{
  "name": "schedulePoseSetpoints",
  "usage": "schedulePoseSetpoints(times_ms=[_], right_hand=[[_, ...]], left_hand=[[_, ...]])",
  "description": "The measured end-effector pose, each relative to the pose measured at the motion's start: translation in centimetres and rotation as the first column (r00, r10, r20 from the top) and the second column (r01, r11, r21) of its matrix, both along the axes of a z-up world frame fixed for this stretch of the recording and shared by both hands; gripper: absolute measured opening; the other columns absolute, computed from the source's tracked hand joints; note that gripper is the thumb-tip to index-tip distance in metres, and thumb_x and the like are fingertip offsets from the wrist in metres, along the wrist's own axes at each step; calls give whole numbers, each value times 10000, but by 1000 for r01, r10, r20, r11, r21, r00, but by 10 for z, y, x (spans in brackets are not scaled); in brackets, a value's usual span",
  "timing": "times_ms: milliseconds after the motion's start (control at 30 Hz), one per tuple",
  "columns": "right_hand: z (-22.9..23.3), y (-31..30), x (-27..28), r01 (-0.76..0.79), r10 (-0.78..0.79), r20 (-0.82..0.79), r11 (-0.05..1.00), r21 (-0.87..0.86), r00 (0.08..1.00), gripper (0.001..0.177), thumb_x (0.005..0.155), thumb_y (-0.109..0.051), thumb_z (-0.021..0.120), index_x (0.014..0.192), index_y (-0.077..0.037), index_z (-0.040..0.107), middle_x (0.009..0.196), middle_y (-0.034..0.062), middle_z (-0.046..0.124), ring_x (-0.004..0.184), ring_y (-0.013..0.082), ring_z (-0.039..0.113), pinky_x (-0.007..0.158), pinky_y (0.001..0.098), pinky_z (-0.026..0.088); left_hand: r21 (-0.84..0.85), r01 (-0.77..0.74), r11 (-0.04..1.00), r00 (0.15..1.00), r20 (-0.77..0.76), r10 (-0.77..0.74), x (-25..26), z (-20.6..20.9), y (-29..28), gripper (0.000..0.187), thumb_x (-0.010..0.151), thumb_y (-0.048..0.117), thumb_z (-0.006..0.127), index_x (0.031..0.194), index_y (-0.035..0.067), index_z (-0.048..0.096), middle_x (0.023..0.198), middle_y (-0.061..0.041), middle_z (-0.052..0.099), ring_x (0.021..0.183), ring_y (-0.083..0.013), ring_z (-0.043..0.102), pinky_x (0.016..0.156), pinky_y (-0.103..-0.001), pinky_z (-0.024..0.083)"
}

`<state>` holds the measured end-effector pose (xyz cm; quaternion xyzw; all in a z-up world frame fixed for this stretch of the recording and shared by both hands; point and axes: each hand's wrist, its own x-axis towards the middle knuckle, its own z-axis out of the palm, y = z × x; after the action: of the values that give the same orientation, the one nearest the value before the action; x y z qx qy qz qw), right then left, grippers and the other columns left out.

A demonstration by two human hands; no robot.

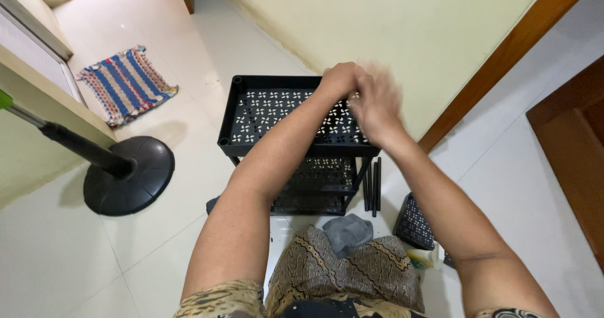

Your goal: The person assembles a black plastic three-tiered storage rack by inserting vertical poles into the corners of the trays and stacking them. They handle the trays and poles by hand, occasionally using a cloth to wipe the components.

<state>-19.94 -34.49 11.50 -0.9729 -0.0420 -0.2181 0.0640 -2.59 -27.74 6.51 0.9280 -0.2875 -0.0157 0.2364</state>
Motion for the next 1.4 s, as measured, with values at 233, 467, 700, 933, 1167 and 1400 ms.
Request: schedulePoseSetpoints(times_ms=[233, 467, 700, 933, 1167, 1400], right_hand=[[-46, -30, 22, -176, 165, 64, 879, 442, 984, 834, 1005, -326, 641, 1643, -122, 144, 1627, 238, 285, 1505, 421, 290, 1194, 519, 300], [-94, -64, 0, -204, -80, 209, 61, 977, 975, 360, 1085, -326, 476, 1329, -73, 555, 1322, 110, 640, 1212, 166, 602, 937, 348, 478], [-204, -9, -74, -355, -17, 368, 218, 909, 930, 227, 1092, -226, 444, 1158, -50, 572, 1043, 6, 636, 977, 103, 608, 894, 253, 498], [-235, -6, -34, -275, -57, 306, 307, 911, 950, 134, 1063, -90, 563, 990, 15, 603, 880, 45, 658, 827, 104, 588, 744, 276, 489], [-231, -15, -26, -276, 0, 293, 337, 900, 956, 369, 1047, -165, 574, 725, 12, 606, 646, 20, 617, 622, 73, 552, 541, 260, 436], [-222, -39, -26, -154, 268, 133, 59, 986, 954, 288, 951, -90, 559, 668, -56, 604, 575, 7, 576, 483, 103, 518, 460, 264, 391]], left_hand=[[3, 183, 983, 980, 75, -183, 7, 6, 7, 450, 913, 413, 652, 1283, 157, 663, 1163, -190, 700, 1088, -367, 650, 965, -477, 489], [-309, 277, 910, 925, 341, -166, -121, 61, 82, 334, 941, 329, 728, 1197, 114, 727, 1199, -134, 725, 1085, -334, 700, 921, -434, 558], [-104, 348, 932, 851, 452, -267, -215, 38, 84, 549, 877, 386, 723, 1359, 143, 624, 942, -92, 727, 844, -298, 712, 692, -410, 570], [14, 281, 960, 837, 485, -252, -206, 14, 75, 576, 912, 423, 667, 1438, 203, 585, 840, -36, 711, 765, -256, 707, 606, -391, 561], [8, 288, 957, 880, 392, -268, -205, 19, 75, 496, 980, 385, 609, 1440, 204, 573, 929, -61, 714, 800, -266, 718, 604, -400, 556], [41, 291, 956, 893, 346, -287, -206, 23, 76, 504, 979, 368, 602, 1453, 204, 559, 921, -76, 714, 797, -296, 710, 616, -427, 553]])
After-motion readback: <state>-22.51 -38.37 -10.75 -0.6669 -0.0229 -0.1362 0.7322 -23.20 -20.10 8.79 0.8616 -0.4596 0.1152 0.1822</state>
